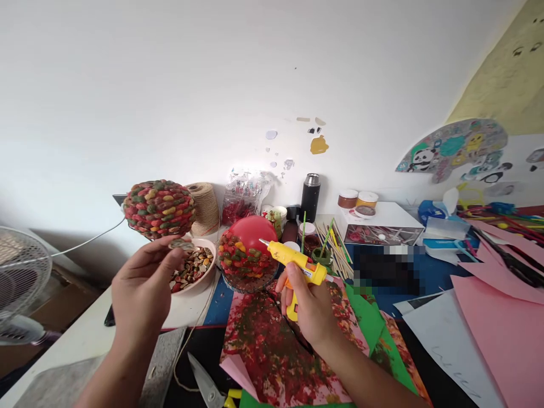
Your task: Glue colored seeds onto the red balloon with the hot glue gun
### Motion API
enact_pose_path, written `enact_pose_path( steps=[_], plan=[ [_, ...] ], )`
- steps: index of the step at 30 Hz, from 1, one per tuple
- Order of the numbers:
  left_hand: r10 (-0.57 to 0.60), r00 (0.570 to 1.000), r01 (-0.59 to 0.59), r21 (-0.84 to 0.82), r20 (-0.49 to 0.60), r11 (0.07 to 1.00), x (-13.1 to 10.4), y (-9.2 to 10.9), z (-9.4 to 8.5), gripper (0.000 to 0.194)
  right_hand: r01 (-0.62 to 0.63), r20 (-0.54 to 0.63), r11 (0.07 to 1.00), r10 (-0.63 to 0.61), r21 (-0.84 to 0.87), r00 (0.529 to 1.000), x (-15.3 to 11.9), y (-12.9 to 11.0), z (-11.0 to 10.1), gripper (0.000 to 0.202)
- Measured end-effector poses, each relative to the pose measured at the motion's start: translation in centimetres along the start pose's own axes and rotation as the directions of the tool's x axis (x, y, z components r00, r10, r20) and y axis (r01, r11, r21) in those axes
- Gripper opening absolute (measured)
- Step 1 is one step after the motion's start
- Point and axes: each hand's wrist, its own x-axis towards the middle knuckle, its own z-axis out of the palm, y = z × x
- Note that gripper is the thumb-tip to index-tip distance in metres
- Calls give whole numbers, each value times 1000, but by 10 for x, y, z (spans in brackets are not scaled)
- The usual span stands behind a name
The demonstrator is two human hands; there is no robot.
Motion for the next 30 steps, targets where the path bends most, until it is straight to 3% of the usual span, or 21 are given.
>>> enact_pose_path(
  steps=[3,5,12,15,19,21,30],
  plan=[
    [108,976,-150,224,188,963,-5,3,10,31,1,-1,1000,-1,10,1000,0,-2,1,76],
    [182,927,-286,304,329,909,-4,7,20,28,13,5,1000,-13,5,1000,-1,-2,0,75],
    [384,699,-670,364,604,647,15,4,45,17,9,45,1000,-9,-6,999,-1,-4,-2,74],
    [410,586,-776,338,699,532,20,3,50,19,-3,59,1000,4,-8,998,-2,-4,-3,74],
    [412,471,-864,313,780,395,23,6,56,22,-16,65,1000,15,15,998,-1,-1,-2,74],
    [397,444,-882,314,803,352,23,6,57,24,-14,59,999,13,32,998,-1,1,-2,73],
    [342,432,-892,339,835,299,19,0,59,27,-9,84,1000,8,11,996,-3,-4,-1,72]
  ],
)
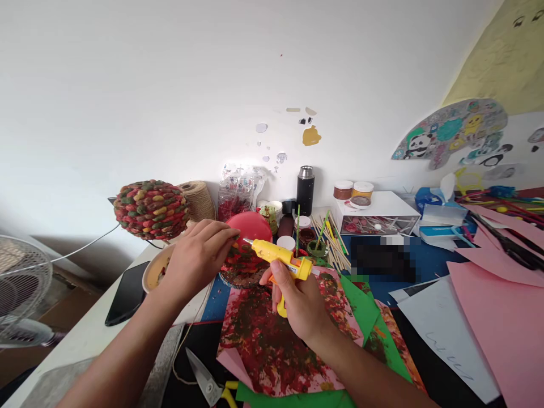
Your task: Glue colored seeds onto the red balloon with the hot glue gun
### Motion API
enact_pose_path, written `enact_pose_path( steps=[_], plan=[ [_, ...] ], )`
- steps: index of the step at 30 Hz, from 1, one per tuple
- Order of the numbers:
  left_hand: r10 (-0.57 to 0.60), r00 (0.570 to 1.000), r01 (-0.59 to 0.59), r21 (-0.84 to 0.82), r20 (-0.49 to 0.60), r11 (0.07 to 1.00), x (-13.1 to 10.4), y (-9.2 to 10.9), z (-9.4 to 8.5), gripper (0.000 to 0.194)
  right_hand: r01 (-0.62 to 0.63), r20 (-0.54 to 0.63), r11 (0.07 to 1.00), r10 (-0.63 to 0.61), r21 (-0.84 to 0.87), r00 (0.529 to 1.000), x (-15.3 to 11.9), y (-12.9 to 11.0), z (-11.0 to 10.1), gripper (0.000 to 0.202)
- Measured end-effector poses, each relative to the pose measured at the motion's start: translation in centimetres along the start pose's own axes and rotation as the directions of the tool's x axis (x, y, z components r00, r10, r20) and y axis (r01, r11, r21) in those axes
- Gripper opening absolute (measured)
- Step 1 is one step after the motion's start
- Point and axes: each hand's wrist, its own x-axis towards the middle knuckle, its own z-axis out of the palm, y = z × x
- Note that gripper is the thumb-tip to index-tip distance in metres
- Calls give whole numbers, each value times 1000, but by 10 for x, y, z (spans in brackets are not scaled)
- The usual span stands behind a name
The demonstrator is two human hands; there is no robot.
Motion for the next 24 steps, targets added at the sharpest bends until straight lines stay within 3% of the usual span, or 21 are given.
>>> enact_pose_path(
  steps=[14,24],
  plan=[
    [60,997,-65,109,46,992,1,1,4,28,-10,9,1000,10,1,1000,-1,-1,0,75],
    [55,997,-59,72,59,996,0,1,5,31,11,21,1000,-10,-23,1000,-2,0,0,78]
  ],
)
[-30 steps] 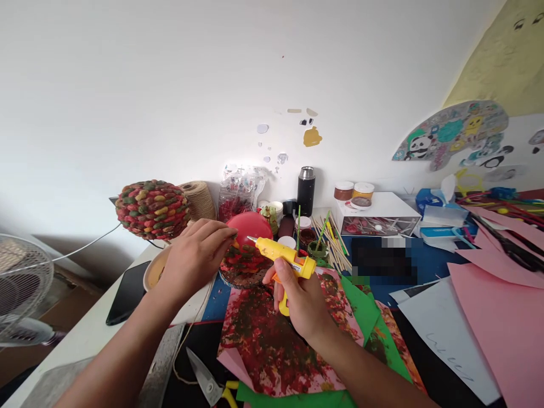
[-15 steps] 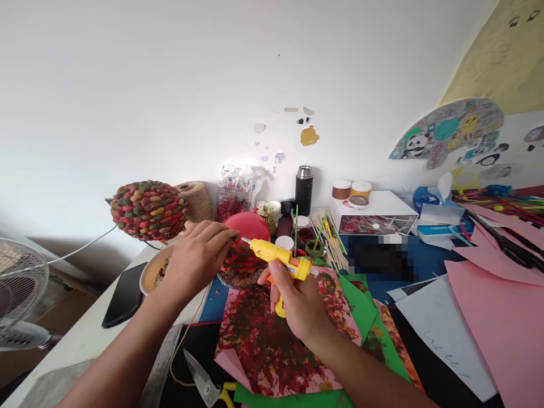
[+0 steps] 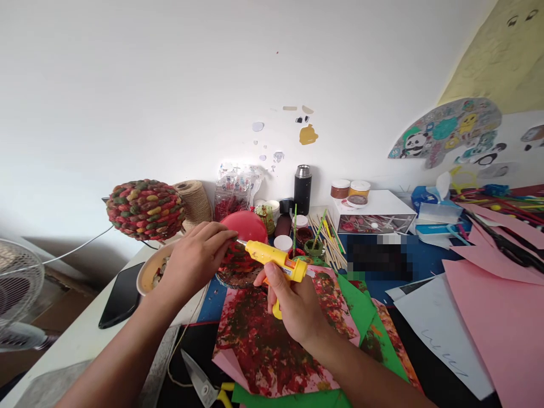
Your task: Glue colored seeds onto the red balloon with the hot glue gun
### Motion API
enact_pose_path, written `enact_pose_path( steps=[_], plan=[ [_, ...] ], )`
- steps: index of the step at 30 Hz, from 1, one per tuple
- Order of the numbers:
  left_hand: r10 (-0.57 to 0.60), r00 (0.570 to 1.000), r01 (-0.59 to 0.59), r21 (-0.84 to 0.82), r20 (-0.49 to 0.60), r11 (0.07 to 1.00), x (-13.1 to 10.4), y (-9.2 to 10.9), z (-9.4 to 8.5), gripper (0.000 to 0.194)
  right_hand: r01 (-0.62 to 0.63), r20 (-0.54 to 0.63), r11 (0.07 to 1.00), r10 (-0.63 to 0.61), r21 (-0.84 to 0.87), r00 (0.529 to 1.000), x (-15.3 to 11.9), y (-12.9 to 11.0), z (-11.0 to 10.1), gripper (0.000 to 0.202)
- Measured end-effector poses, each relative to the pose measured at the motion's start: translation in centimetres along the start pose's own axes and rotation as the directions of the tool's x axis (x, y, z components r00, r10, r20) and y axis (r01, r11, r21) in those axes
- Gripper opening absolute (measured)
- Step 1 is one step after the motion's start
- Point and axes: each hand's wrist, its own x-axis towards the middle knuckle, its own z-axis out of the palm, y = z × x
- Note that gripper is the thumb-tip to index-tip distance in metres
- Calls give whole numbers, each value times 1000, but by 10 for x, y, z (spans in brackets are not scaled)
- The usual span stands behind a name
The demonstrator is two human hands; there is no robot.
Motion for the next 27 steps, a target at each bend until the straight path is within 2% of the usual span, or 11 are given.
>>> enact_pose_path(
  steps=[6,17,27],
  plan=[
    [24,999,-24,-27,-23,999,0,-1,-1,31,-2,2,1000,2,1,1000,-1,0,0,78],
    [-26,999,20,-135,-43,991,3,-6,5,30,17,16,999,-16,-45,1000,-3,0,0,76],
    [-36,999,31,-130,-39,991,5,-1,3,31,12,20,999,-11,-50,1000,-3,-2,1,78]
  ],
)
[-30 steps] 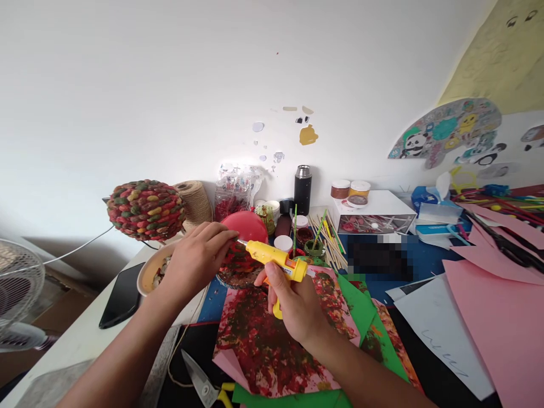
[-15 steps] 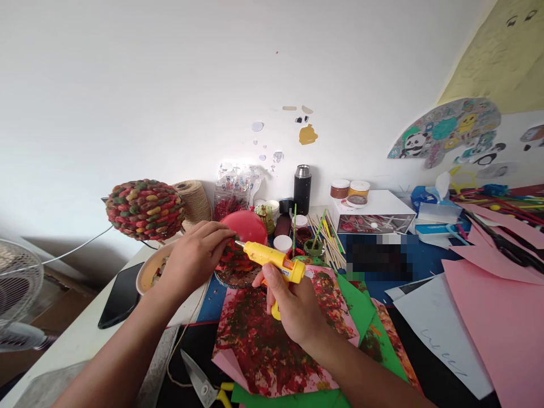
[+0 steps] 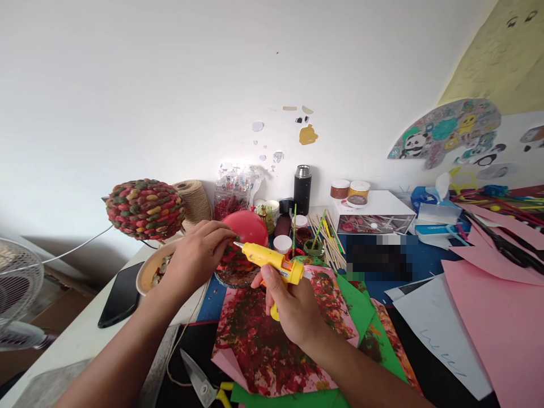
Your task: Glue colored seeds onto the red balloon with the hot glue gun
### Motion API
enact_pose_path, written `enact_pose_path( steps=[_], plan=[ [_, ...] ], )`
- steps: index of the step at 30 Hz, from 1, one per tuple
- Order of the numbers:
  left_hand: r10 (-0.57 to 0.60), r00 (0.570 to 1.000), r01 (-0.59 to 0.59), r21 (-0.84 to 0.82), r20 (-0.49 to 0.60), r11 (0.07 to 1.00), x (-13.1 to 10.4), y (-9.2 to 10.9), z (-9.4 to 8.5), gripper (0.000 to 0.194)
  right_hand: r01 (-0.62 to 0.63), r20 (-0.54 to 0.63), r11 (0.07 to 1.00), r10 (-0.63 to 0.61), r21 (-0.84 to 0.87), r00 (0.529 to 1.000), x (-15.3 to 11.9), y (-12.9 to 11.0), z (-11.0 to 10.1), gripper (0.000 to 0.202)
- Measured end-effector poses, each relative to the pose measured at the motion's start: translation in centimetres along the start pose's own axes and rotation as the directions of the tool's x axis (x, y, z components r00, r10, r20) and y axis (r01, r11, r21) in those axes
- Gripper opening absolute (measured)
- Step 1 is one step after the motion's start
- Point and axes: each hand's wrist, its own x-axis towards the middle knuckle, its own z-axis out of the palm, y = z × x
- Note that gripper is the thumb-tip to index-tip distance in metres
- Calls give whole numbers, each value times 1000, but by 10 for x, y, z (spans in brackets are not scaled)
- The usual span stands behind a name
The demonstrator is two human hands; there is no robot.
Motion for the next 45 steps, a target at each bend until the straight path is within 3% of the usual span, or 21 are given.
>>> enact_pose_path(
  steps=[8,15,21,26,30,33,37,41,45],
  plan=[
    [-5,1000,5,-6,-5,1000,-4,1,-2,28,-21,-5,1000,21,-18,1000,-1,4,0,81],
    [-13,997,13,-5,-73,1000,-11,4,-9,22,-7,-1,1000,7,-2,1000,0,5,0,78],
    [-4,1000,4,-4,-29,1000,-16,5,-4,24,-3,-10,999,2,-36,1000,-2,2,0,78],
    [-215,966,196,-136,-145,971,-35,-9,-16,22,4,-5,999,-5,-47,1000,-1,3,-1,77],
    [-476,853,450,-161,-212,878,-60,-34,-36,20,4,-5,999,-4,-52,1000,-2,5,-1,76],
    [-600,792,587,-128,-116,800,-79,-59,-46,24,18,5,998,-18,-66,1000,-4,6,-1,75],
    [-651,757,653,-43,62,756,-97,-85,-48,31,44,18,993,-42,-110,999,-5,7,-2,75],
    [-667,694,626,232,272,745,-103,-100,-42,37,82,27,983,-78,-162,997,-6,10,-2,74],
    [-663,673,572,337,328,748,-104,-108,-30,35,105,31,976,-101,-191,994,-9,11,-2,71]
  ],
)
